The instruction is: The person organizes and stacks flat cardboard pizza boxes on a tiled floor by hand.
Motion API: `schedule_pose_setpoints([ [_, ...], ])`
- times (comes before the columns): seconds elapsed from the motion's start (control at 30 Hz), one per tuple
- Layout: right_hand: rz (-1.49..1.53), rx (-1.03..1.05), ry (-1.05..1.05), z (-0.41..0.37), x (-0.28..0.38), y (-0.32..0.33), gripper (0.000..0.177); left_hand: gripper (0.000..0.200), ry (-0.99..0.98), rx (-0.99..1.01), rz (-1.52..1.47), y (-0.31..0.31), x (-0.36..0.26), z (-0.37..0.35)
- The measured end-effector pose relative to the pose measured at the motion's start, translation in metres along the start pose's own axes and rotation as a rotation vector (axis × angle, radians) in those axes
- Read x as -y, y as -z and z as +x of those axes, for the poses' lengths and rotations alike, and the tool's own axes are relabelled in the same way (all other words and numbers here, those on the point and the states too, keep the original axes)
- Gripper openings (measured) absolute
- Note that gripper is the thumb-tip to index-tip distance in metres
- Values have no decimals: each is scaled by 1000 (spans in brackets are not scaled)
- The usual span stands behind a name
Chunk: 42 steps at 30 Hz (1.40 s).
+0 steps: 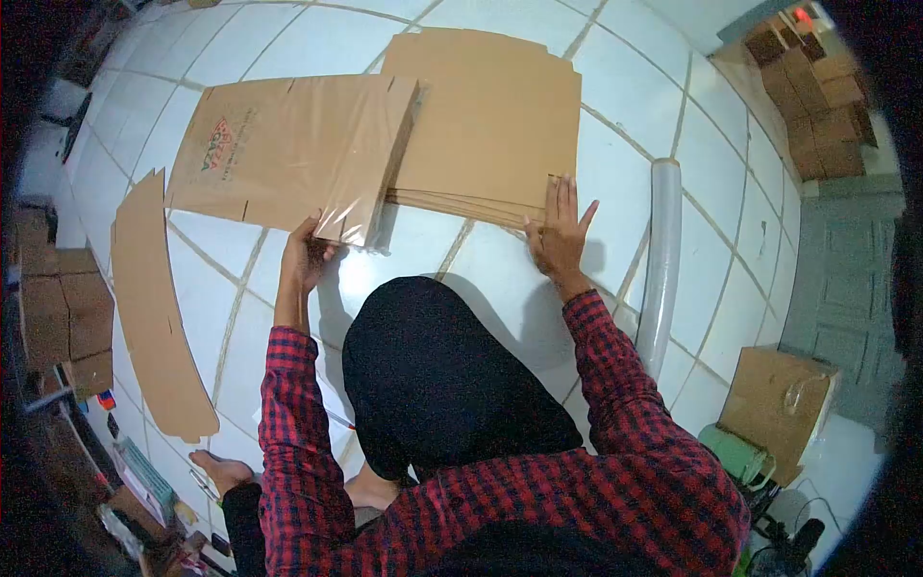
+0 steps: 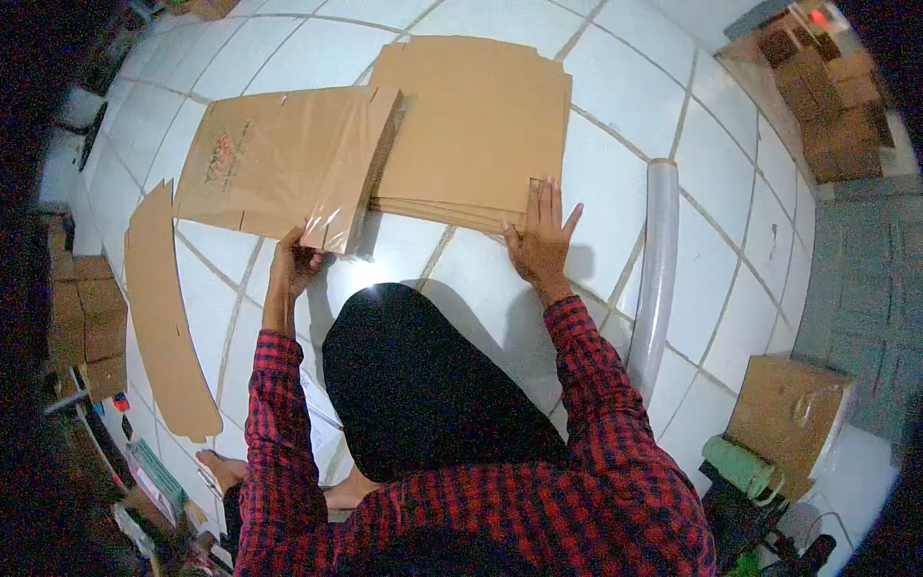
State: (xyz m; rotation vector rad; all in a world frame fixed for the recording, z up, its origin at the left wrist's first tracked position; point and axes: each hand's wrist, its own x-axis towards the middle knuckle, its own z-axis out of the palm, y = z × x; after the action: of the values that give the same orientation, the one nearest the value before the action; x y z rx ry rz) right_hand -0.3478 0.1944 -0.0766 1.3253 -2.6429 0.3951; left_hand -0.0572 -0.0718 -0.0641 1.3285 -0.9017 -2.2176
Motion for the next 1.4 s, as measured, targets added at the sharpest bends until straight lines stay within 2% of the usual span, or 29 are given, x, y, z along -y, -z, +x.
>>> schedule_pose_setpoints([
  [0.07,22,11,79,1,-4,-5,76,30,23,27,-14,-1,2,0],
  [0.13,233,10,99,2,-5,-8,76,31,-45,85,-80,5,16,14],
  [0.17,277,-147,249,2,-6,-13,75,32,-39,170,-128,6,18,13],
  [0.2,247,-149,220,1,-8,-20,74,33,-23,148,-54,7,23,17],
  [0.23,141,-95,155,0,-5,-22,76,35,-36,7,64,-5,21,13],
  [0.27,111,-121,211,-4,-16,-33,78,34,-16,-30,-55,-16,25,14],
  [0.3,106,-49,193,-5,-9,-25,77,32,-57,-9,-25,-18,33,23],
  [0.37,147,3,203,-4,10,-3,69,39,-137,-60,-77,-38,39,13],
  [0.43,78,5,195,-11,16,2,62,50,-154,-163,208,-36,46,13],
  [0.5,58,33,265,-3,19,4,61,61,-264,-227,729,-17,20,-12],
  [0.53,3,88,214,-1,21,6,61,71,-281,-381,960,0,17,-13],
  [0.57,-55,140,152,-1,20,8,61,63,-306,-548,914,21,9,-30],
  [0.6,-53,135,169,-1,19,7,61,53,-463,-646,762,56,4,-54],
  [0.63,-97,156,152,0,19,7,62,42,-666,-891,751,101,8,-63],
  [0.67,-143,181,138,0,17,7,63,41,-785,-1086,678,150,6,-82],
  [0.7,-140,185,159,0,17,7,63,41,-1002,-1218,682,201,4,-107],
  [0.73,-205,207,138,0,18,7,62,49,-685,-1538,1076,262,8,-131],
  [0.77,-268,229,115,0,18,7,61,63,-360,-1452,1242,360,38,-141],
  [0.8,-260,221,128,0,13,3,62,77,-95,-1676,873,379,35,-173],
  [0.87,-279,250,134,1,15,5,62,91,289,-1684,672,388,29,-229],
  [1.03,-297,302,106,2,11,3,63,101,204,-1712,410,378,24,-259],
  [1.13,-303,317,101,3,12,5,66,98,114,-1786,310,401,26,-250],
  [1.23,-286,321,63,3,9,2,68,86,169,-1848,183,425,27,-242],
  [1.3,-278,334,55,4,10,3,68,73,55,-1537,25,441,37,-247],
  [1.33,-282,322,58,3,10,2,67,62,27,-1459,95,441,37,-250],
  [1.4,-284,309,54,2,13,5,67,64,63,-1519,145,429,31,-251],
])
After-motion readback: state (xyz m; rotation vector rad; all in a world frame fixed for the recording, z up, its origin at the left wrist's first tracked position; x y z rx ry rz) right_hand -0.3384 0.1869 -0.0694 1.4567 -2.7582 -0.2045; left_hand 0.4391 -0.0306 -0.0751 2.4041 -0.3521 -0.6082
